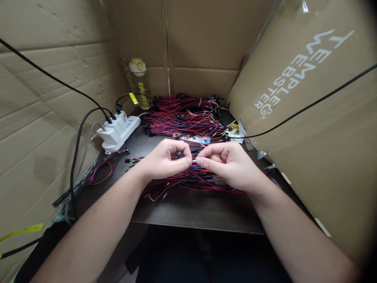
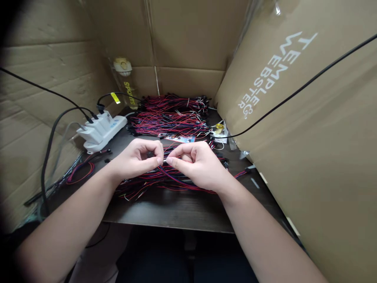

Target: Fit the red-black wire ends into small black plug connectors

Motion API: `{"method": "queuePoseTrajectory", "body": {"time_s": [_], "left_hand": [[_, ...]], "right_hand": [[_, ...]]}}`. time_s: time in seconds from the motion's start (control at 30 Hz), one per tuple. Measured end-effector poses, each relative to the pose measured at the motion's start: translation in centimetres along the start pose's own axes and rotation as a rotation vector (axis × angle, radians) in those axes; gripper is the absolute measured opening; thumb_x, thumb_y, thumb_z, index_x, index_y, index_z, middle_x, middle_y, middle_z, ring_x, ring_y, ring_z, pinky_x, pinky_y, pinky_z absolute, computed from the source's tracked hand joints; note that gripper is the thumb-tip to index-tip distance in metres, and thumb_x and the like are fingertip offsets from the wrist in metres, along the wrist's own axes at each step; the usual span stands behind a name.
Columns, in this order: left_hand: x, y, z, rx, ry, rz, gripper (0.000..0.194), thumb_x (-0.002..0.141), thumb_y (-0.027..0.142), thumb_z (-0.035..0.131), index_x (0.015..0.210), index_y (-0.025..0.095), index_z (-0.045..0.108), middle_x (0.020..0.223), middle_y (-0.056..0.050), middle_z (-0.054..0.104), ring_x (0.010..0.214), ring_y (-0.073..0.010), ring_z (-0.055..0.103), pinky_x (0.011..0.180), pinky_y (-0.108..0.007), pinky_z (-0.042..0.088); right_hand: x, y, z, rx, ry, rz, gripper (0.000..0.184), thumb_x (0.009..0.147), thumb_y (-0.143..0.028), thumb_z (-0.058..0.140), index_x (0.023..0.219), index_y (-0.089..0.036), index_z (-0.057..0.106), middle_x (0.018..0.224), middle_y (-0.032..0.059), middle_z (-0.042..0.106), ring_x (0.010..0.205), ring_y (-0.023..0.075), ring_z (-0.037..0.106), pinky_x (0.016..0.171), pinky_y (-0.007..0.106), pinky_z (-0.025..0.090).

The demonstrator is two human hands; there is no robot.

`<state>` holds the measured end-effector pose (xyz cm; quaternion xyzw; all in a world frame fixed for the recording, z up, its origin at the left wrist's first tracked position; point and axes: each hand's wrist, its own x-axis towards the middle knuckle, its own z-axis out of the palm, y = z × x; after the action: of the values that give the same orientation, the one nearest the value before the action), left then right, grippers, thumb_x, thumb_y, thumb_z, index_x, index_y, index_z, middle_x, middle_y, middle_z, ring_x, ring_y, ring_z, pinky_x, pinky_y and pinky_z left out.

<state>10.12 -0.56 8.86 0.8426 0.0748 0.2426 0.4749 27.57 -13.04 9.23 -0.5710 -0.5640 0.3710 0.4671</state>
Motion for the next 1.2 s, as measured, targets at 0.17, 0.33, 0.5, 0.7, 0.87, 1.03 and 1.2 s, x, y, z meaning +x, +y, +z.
{"method": "queuePoseTrajectory", "body": {"time_s": [0.17, 0.33, 0.5, 0.7, 0.87, 1.03, 1.2], "left_hand": [[0.0, -0.3, 0.0, 0.023, 0.014, 0.007, 0.014, 0.082, 0.017, 0.061, 0.069, 0.014, 0.063, 0.065, 0.002, 0.059, 0.062, -0.0091, 0.049, 0.061, -0.024, 0.038], [0.1, -0.6, -0.2, 0.020, 0.025, 0.031, 0.015, 0.081, 0.021, 0.057, 0.070, 0.015, 0.064, 0.064, 0.001, 0.058, 0.061, -0.0106, 0.049, 0.059, -0.025, 0.038], [0.2, -0.3, -0.2, 0.011, 0.085, 0.022, 0.011, 0.076, 0.018, 0.057, 0.069, 0.015, 0.066, 0.063, 0.001, 0.061, 0.059, -0.0109, 0.050, 0.058, -0.025, 0.039], [0.1, -0.2, -0.1, 0.051, 0.118, 0.032, 0.010, 0.078, 0.019, 0.060, 0.070, 0.016, 0.066, 0.067, 0.000, 0.064, 0.062, -0.0119, 0.053, 0.062, -0.026, 0.042], [0.1, -0.3, -0.1, 0.067, 0.119, 0.055, 0.010, 0.080, 0.018, 0.060, 0.072, 0.015, 0.065, 0.068, 0.000, 0.064, 0.065, -0.0117, 0.054, 0.064, -0.026, 0.042], [0.1, -0.4, -0.2, 0.063, 0.131, 0.057, 0.010, 0.080, 0.017, 0.061, 0.073, 0.015, 0.066, 0.070, -0.001, 0.065, 0.066, -0.0120, 0.055, 0.064, -0.025, 0.042], [0.2, -0.5, -0.2, -0.013, 0.143, 0.003, 0.011, 0.082, 0.023, 0.065, 0.074, 0.015, 0.066, 0.068, -0.001, 0.063, 0.063, -0.0115, 0.053, 0.061, -0.025, 0.042]], "right_hand": [[0.3, 0.0, 0.0, 0.016, 0.010, -0.007, 0.023, 0.083, -0.033, 0.079, 0.085, -0.010, 0.077, 0.046, -0.0098, 0.032, 0.043, 0.0039, 0.023, 0.043, 0.023, 0.016], [0.3, -0.1, -0.1, -0.002, 0.041, -0.019, 0.025, 0.082, -0.035, 0.079, 0.085, -0.010, 0.079, 0.045, -0.0092, 0.032, 0.044, 0.0041, 0.022, 0.043, 0.024, 0.015], [0.2, -0.3, 0.0, 0.026, 0.053, 0.018, 0.025, 0.077, -0.035, 0.083, 0.082, -0.010, 0.081, 0.045, -0.0083, 0.034, 0.045, 0.0043, 0.022, 0.044, 0.025, 0.016], [0.3, -0.5, 0.0, 0.070, 0.068, 0.048, 0.024, 0.076, -0.036, 0.084, 0.081, -0.012, 0.083, 0.047, -0.0052, 0.044, 0.046, 0.0055, 0.027, 0.043, 0.025, 0.020], [0.5, -0.3, -0.1, 0.086, 0.065, 0.053, 0.024, 0.076, -0.035, 0.085, 0.085, -0.013, 0.084, 0.052, -0.0027, 0.052, 0.047, 0.0059, 0.031, 0.043, 0.024, 0.021], [0.4, -0.1, -0.3, 0.037, 0.057, 0.009, 0.035, 0.077, -0.043, 0.085, 0.094, -0.013, 0.084, 0.054, -0.0026, 0.054, 0.048, 0.0071, 0.035, 0.045, 0.024, 0.026], [0.6, 0.1, -1.4, -0.056, 0.075, -0.024, 0.046, 0.092, -0.058, 0.066, 0.096, -0.014, 0.081, 0.065, 0.0028, 0.066, 0.060, 0.0129, 0.058, 0.059, 0.025, 0.047]]}}
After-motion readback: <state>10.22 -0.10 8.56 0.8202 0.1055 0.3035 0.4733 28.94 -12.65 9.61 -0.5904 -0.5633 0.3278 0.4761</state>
